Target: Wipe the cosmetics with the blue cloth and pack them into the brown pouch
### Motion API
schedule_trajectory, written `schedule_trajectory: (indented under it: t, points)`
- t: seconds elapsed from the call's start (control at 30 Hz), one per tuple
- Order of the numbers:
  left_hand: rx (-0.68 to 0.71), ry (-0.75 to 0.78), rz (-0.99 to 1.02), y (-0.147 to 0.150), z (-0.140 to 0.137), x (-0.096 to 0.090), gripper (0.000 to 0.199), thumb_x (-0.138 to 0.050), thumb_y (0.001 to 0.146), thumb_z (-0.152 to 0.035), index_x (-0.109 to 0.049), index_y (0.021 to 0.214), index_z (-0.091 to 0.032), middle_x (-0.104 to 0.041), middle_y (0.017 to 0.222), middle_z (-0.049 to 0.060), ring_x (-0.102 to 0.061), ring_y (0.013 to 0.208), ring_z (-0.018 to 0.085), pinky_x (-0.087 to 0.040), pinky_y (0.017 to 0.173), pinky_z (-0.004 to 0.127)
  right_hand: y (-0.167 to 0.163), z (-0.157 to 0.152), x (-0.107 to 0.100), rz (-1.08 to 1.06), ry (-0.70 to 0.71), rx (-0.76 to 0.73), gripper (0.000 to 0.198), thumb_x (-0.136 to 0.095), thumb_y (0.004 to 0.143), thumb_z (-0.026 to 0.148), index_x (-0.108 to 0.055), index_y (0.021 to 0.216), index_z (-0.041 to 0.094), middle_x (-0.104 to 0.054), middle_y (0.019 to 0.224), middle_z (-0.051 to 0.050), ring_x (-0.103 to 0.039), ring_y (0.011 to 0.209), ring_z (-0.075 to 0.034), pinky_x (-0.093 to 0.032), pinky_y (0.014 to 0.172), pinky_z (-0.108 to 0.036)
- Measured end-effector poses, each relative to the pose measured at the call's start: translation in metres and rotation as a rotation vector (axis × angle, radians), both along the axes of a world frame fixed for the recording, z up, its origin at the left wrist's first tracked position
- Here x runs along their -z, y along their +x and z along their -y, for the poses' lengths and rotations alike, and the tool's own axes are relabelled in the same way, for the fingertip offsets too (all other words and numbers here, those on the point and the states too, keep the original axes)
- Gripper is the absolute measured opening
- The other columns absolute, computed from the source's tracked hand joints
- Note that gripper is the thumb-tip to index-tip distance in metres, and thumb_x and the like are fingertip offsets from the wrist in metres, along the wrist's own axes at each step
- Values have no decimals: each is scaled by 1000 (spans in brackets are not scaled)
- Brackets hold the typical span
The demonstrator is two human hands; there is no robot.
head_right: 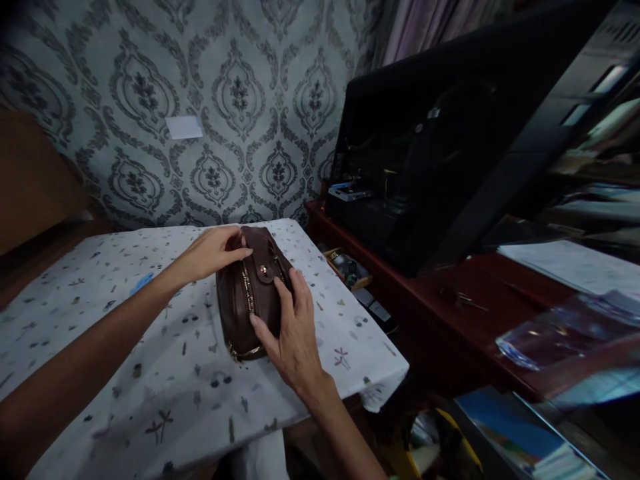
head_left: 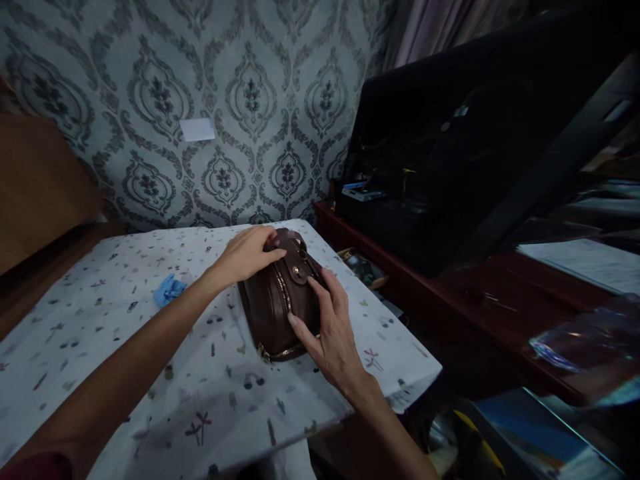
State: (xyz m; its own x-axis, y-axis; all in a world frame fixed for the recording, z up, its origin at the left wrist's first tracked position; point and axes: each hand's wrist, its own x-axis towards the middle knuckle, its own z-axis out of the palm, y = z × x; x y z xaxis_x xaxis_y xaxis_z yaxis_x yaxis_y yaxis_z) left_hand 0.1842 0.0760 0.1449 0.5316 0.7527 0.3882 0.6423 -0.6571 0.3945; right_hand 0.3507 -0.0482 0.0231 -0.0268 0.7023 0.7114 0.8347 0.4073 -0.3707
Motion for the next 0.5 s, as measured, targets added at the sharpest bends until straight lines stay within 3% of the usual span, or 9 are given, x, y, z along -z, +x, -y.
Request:
schedule_trajectory:
  t: [0.27, 0.5]
  points:
    - [22, -176, 115, -11, 1, 8, 21, -57, 79, -34, -58, 68, -17, -53, 63, -1, -49, 64, 16, -35, 58, 26, -3, 1, 9, 9, 12, 19, 60, -47, 100, 43, -24, 153, 27, -23, 160, -17, -21, 151, -37, -33, 115, -67]
    - [84, -235, 174, -7, 17, 10, 21, -60, 79, -35, -66, 74, -15, -57, 63, -1, -53, 65, 17, -40, 59, 27, -5, 0, 8, 1, 10, 8, 59, -46, 101, 40, -23, 153, 25, -22, 160, -17, -18, 152, -35, -30, 117, -67]
